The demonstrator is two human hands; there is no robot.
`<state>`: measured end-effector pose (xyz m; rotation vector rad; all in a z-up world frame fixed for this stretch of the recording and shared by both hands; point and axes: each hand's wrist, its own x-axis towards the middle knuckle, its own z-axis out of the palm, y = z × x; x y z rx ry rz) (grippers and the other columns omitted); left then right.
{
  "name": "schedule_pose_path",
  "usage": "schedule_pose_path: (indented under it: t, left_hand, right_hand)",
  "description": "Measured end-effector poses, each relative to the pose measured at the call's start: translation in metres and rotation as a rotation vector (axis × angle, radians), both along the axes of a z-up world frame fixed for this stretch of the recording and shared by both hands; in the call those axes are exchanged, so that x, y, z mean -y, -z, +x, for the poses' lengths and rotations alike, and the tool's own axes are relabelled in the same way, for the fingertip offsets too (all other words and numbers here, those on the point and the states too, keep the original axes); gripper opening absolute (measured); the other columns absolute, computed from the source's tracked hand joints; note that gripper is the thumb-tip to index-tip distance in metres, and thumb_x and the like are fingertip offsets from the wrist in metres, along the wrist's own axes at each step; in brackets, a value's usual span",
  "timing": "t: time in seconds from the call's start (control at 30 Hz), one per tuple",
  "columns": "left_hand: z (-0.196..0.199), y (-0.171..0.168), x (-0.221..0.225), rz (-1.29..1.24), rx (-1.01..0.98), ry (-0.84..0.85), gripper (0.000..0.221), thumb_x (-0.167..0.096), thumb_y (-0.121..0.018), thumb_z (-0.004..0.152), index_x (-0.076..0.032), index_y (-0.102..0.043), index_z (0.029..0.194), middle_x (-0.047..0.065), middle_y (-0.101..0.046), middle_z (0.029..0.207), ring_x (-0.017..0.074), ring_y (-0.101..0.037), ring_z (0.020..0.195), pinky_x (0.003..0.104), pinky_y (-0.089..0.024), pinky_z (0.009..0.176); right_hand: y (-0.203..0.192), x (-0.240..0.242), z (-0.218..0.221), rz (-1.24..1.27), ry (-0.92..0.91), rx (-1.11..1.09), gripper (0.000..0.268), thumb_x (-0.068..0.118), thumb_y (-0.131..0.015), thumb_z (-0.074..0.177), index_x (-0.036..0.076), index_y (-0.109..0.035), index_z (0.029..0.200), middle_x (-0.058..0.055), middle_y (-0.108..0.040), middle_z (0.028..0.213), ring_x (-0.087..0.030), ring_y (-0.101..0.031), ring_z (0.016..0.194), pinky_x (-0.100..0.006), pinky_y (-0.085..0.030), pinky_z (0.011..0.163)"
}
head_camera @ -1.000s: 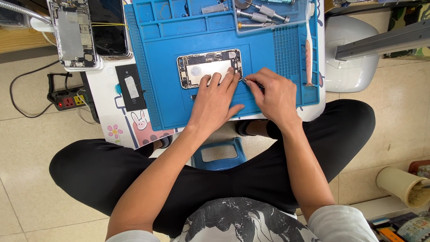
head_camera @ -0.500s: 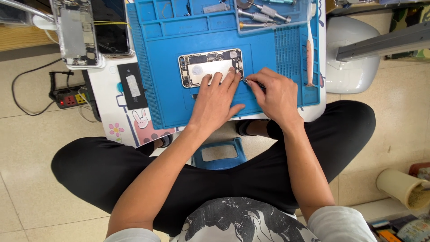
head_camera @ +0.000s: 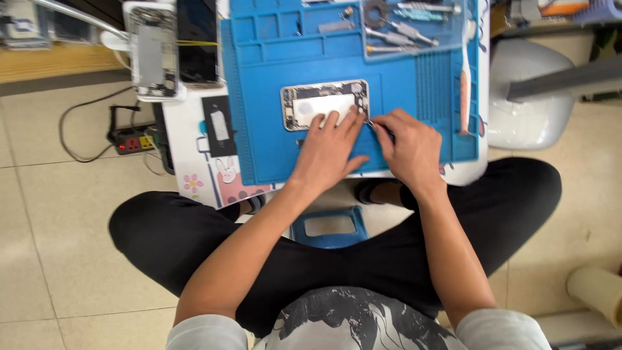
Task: The person is repairing a disassembled smartphone placed on a blue work mat. They use tweezers and a screwdriver to manipulate small internal components, remove screws, and adjust connectors within the phone's chassis.
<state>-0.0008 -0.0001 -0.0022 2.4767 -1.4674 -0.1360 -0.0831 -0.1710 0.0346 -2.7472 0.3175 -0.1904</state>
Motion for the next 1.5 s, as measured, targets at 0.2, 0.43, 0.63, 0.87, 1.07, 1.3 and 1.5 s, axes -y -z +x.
schedule_pose_path:
  t: [0.2, 0.43, 0.63, 0.87, 1.07, 1.3, 1.5]
  left_hand:
    - [0.002, -0.007, -0.001, 0.010, -0.005, 0.012, 0.080, -0.057, -0.071, 0.095, -0.003, -0.054, 0.152, 0.014, -0.052, 0.149, 0.0278, -0.052, 0.118, 0.051, -0.042, 0.109]
    - [0.002, -0.010, 0.000, 0.027, -0.012, 0.000, 0.080, -0.058, -0.072, 0.094, -0.005, -0.055, 0.151, 0.013, -0.052, 0.149, 0.0265, -0.050, 0.119, 0.049, -0.040, 0.109]
    - [0.003, -0.015, 0.000, 0.041, -0.062, 0.002, 0.078, -0.056, -0.072, 0.096, -0.005, -0.054, 0.152, 0.014, -0.052, 0.149, 0.0267, -0.050, 0.119, 0.050, -0.039, 0.109]
    - [0.003, -0.016, 0.001, 0.047, -0.064, 0.006, 0.078, -0.056, -0.071, 0.096, -0.005, -0.054, 0.152, 0.014, -0.052, 0.149, 0.0272, -0.051, 0.119, 0.051, -0.040, 0.109]
    - [0.003, -0.015, 0.001, 0.042, -0.064, 0.002, 0.076, -0.056, -0.071, 0.097, -0.006, -0.054, 0.152, 0.014, -0.052, 0.149, 0.0267, -0.050, 0.119, 0.050, -0.040, 0.109]
    - [0.004, -0.017, 0.000, 0.030, -0.085, 0.008, 0.074, -0.055, -0.069, 0.098, -0.006, -0.056, 0.152, 0.015, -0.055, 0.148, 0.0273, -0.052, 0.118, 0.050, -0.040, 0.109]
    - [0.004, -0.011, -0.001, 0.008, -0.072, 0.021, 0.073, -0.055, -0.069, 0.098, -0.007, -0.056, 0.152, 0.016, -0.056, 0.146, 0.0281, -0.053, 0.117, 0.051, -0.041, 0.107]
  right_hand:
    - [0.005, 0.006, 0.000, 0.061, 0.000, 0.021, 0.008, 0.022, -0.073, 0.105, 0.023, -0.080, 0.103, 0.007, -0.068, 0.081, -0.020, -0.071, 0.070, -0.032, -0.053, 0.060]
    - [0.004, 0.008, 0.002, 0.077, -0.021, 0.021, 0.010, 0.020, -0.072, 0.106, 0.021, -0.081, 0.103, 0.007, -0.069, 0.080, -0.018, -0.069, 0.067, -0.030, -0.050, 0.057]
    - [0.001, 0.008, 0.004, 0.089, -0.017, 0.022, 0.010, 0.018, -0.072, 0.105, 0.019, -0.082, 0.103, 0.004, -0.069, 0.080, -0.019, -0.068, 0.066, -0.029, -0.049, 0.056]
    - [-0.002, 0.006, 0.005, 0.093, -0.013, 0.021, 0.010, 0.018, -0.072, 0.105, 0.018, -0.082, 0.101, 0.004, -0.071, 0.081, -0.019, -0.069, 0.066, -0.030, -0.050, 0.056]
    - [0.001, 0.002, 0.001, -0.009, -0.038, 0.088, 0.009, 0.019, -0.073, 0.105, 0.019, -0.081, 0.101, 0.006, -0.070, 0.084, -0.018, -0.070, 0.068, -0.027, -0.050, 0.055]
    - [0.009, 0.003, -0.002, -0.143, -0.067, 0.133, 0.009, 0.022, -0.073, 0.107, 0.024, -0.080, 0.102, 0.012, -0.067, 0.087, -0.011, -0.069, 0.069, -0.021, -0.049, 0.057]
    - [0.011, 0.015, 0.000, -0.050, -0.115, 0.144, 0.009, 0.020, -0.074, 0.106, 0.024, -0.080, 0.101, 0.011, -0.069, 0.088, -0.015, -0.070, 0.071, -0.025, -0.051, 0.059]
